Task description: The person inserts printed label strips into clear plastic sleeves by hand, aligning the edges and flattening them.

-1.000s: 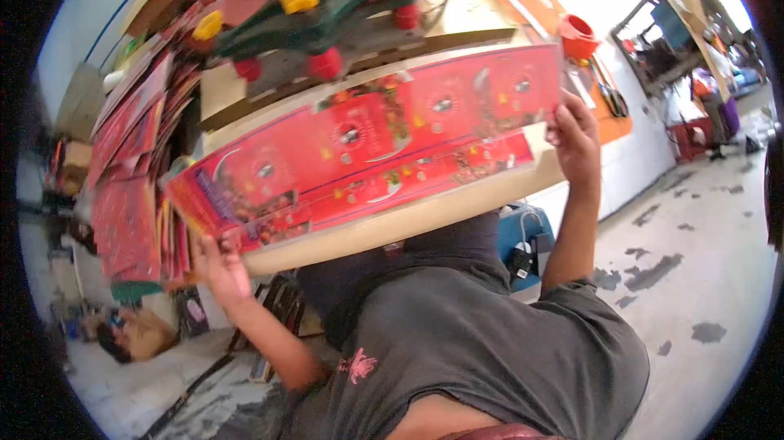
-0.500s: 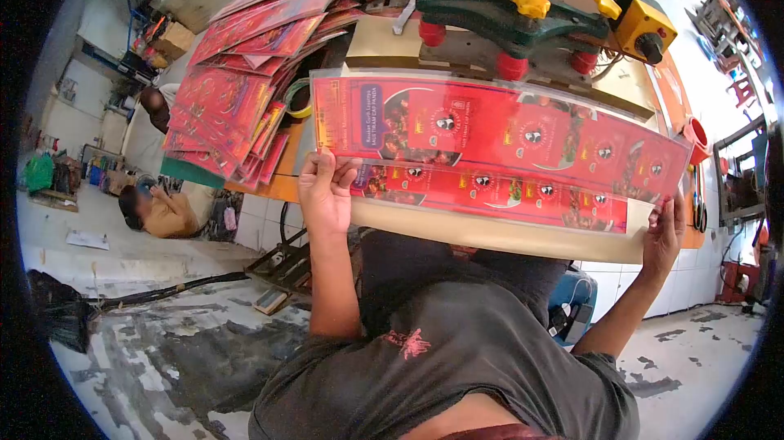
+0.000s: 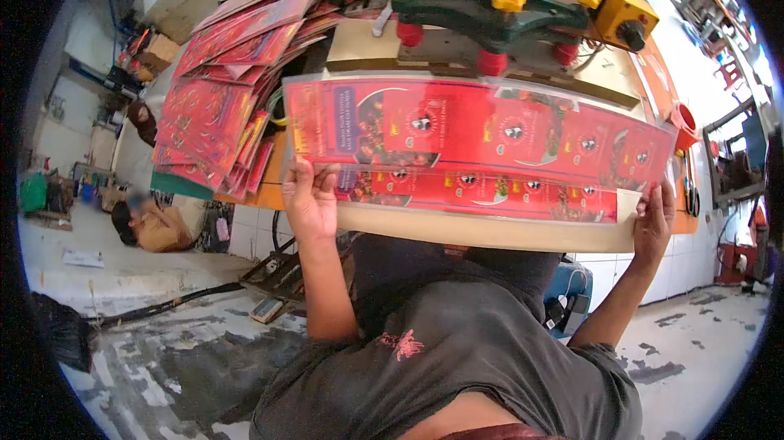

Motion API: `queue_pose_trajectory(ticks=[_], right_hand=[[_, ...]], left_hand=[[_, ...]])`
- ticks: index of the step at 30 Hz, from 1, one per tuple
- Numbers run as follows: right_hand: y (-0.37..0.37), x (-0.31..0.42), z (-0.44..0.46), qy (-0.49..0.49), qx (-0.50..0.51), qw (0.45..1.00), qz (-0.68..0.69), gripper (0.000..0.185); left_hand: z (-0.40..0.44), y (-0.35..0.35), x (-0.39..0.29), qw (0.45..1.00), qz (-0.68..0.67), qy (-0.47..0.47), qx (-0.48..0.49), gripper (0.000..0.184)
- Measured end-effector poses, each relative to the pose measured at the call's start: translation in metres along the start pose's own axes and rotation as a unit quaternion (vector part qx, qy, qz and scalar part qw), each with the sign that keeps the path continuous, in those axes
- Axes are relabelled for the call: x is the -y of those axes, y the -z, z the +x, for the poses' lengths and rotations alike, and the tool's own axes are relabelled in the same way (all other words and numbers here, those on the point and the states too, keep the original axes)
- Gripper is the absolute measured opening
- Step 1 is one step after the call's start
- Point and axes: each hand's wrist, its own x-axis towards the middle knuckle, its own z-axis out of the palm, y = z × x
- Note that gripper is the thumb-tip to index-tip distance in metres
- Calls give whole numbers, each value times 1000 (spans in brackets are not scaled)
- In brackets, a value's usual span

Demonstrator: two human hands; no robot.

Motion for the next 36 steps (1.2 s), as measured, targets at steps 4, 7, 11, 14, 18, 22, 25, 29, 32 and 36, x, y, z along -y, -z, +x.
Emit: queue_pose_trajectory(ticks=[4,7,11,14,18,22,25,29,32,36], right_hand=[[-5,0,0,5,-15,1000,-2,40],[-8,1,-2,5,2,1000,-9,38],[-17,9,-3,6,-7,1000,-19,44],[-26,16,-5,5,2,1000,7,44],[-36,28,-5,13,10,1000,-16,28],[-48,37,-7,-37,17,998,-50,16],[-50,40,-3,-88,44,995,-31,17],[-63,45,2,-128,44,977,-163,20],[-59,38,12,-120,72,960,-241,21],[-63,37,28,-102,96,956,-258,21]], left_hand=[[0,3,-3,1000,-4,3,-11,13],[2,15,-2,1000,22,-9,-17,27],[7,27,-7,998,46,3,30,37],[6,35,-14,994,85,22,64,37],[5,17,-31,987,141,16,76,33],[19,24,-48,962,256,14,94,28],[24,11,-53,949,303,68,56,29],[52,32,-54,905,394,97,130,43],[45,-3,-52,891,422,30,164,52],[59,-17,-50,848,501,5,174,59]])
